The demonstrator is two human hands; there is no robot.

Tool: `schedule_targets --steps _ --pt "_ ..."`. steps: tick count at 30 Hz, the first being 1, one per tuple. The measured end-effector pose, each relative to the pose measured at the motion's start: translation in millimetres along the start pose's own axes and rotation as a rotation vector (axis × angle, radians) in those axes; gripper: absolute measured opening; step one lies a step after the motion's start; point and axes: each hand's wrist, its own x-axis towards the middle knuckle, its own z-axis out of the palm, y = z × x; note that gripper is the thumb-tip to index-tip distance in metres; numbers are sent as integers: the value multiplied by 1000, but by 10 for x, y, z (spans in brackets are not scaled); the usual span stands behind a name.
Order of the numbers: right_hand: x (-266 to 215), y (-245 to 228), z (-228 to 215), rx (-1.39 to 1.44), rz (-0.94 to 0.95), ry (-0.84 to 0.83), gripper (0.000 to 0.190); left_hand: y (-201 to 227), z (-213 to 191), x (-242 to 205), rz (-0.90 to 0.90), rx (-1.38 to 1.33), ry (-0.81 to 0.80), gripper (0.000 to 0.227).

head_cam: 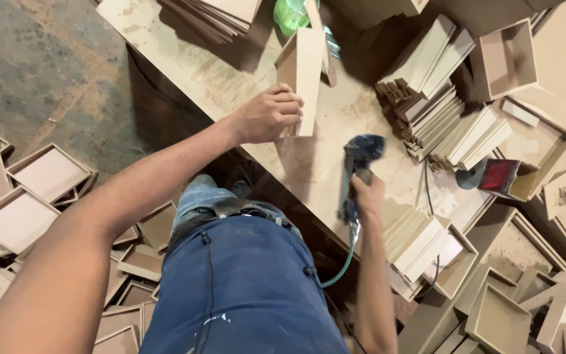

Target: The person assembles small wooden boxes by hand, aligning pre-cut wooden pieces and using a pneumatic nail gun to fasten them together. The person repeatedly picks up pieces, positions them, and nails the joints, then places completed boxes aside.

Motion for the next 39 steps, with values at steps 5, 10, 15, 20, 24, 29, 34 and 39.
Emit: schedule_targets --steps 5,10,15,20,24,29,34,39 --pt "-1008 -1063 -234 135 9 -164 16 -53 16 -39 -2 -47 3 15" --pt "-1339 -1779 -89 -98 -62 -225 15 -88 27 -41 -9 -85 2 16" --pt "-1276 -1938 12 -200 -51 -295 16 -96 -9 -43 -11 -101 20 13" --pt "-1198 -1896 27 -185 -53 -299 13 -104 10 -31 -47 -87 8 12" --pt "-1191 -1869 23 -198 -45 -304 14 -64 18 -73 -43 -62 25 12" --pt "-1165 -1885 35 -219 -36 -290 14 -80 3 -27 -74 -89 12 11" --pt "-1181 -1890 42 -196 -61 -316 16 -52 30 -45 -76 -94 36 12" --pt "-1199 -1938 48 -241 -70 -299 16 -66 26 -33 -82 -103 28 14"
